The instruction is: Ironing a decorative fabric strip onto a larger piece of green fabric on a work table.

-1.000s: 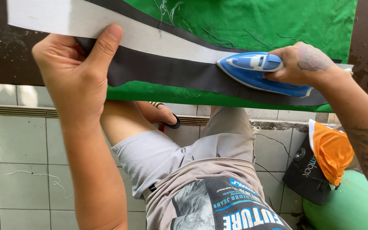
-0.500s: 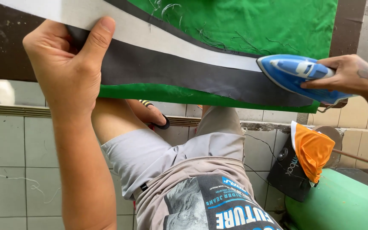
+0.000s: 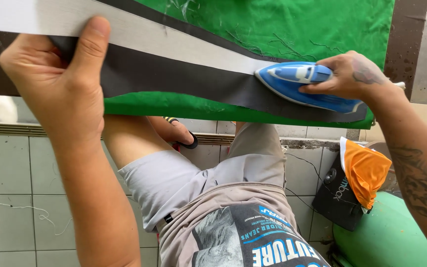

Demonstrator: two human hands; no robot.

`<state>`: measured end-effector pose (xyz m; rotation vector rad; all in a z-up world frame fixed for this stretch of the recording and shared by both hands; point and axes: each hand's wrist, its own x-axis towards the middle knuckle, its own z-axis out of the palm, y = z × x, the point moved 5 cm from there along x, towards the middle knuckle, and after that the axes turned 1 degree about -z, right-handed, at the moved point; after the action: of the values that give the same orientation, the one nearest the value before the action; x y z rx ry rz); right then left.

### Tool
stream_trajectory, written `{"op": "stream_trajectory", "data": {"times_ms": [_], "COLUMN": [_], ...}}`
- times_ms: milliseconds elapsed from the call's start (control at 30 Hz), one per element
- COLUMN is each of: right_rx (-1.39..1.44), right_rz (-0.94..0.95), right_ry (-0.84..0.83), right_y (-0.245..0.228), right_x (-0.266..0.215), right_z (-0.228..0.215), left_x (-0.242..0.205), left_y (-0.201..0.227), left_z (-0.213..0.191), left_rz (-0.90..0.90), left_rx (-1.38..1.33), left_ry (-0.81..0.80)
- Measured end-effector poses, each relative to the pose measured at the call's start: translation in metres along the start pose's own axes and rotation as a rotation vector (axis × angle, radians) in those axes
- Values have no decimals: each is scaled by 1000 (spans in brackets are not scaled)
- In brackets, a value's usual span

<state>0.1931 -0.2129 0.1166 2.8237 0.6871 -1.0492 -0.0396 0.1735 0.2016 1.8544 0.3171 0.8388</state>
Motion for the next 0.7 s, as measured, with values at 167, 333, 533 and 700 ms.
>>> {"op": "stream_trajectory", "data": {"times_ms": [167, 333, 533, 700], "right_rx": [-14, -16, -1, -12], "right_rz": [-37, 34, 64, 180], "right_ry": [-25, -91, -88, -111], "right_y": [-19, -17, 13, 42], "right_x": [9, -4, -16, -25], "right_z": [3, -3, -3, 4], "left_x": [-10, -12, -17, -24], "left_y": [3, 37, 77, 76], "left_z": [10, 9, 11, 7], "left_rz": [-111, -29, -33, -218], "left_rx": [18, 51, 41, -63], "left_ry": [-24, -86, -71, -10]}}
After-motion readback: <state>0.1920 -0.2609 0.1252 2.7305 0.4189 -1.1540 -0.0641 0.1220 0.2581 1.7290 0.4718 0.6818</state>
